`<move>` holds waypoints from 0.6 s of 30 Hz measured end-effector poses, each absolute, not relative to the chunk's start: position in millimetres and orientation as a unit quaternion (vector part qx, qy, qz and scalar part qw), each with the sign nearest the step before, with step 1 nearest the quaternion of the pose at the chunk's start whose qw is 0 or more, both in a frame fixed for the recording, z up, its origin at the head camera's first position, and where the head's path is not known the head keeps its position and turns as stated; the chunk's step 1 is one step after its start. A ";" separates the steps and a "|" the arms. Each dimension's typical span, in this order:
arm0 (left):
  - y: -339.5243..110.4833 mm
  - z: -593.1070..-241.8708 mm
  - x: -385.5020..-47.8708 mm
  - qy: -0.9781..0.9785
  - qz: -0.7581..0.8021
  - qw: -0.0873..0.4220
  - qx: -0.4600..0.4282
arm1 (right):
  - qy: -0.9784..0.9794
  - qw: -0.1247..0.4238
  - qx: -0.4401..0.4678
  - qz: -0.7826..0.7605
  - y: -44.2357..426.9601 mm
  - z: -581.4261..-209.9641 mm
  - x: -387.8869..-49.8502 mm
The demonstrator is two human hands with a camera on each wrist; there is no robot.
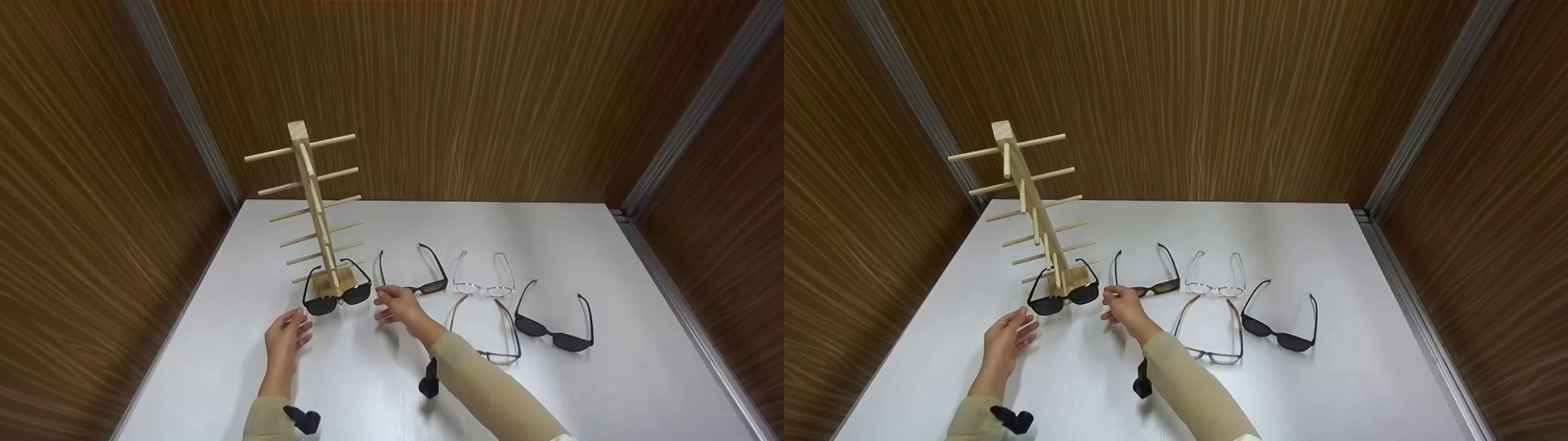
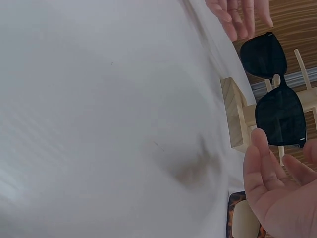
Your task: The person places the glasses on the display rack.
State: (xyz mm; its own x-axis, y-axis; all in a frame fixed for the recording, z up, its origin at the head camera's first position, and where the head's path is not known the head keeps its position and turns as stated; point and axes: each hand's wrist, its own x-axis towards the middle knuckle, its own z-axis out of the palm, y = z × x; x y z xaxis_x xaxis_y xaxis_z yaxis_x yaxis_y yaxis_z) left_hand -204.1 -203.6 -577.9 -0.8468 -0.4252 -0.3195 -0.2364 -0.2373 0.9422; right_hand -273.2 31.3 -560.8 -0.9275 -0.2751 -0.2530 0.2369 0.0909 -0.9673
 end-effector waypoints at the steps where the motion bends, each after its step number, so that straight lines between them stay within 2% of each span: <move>1: -203.8 -579.3 -202.3 -0.613 -0.739 0.062 0.274 | 0.713 0.189 -0.013 -0.675 32.2 -560.9 -272.1; 18: -180.6 -573.3 -172.8 -0.582 -0.776 0.024 0.242 | 0.687 0.184 -0.007 -0.703 56.8 -560.9 -242.1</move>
State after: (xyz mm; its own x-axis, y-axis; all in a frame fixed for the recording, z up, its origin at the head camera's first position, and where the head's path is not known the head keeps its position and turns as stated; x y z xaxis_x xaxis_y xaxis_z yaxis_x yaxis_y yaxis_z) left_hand -172.8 -180.6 -573.3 -0.8821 -0.3189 -0.3468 -0.2435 -0.3216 0.9150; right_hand -242.1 56.8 -560.9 -0.9320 -0.2684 -0.2435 0.2495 0.0121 -0.9683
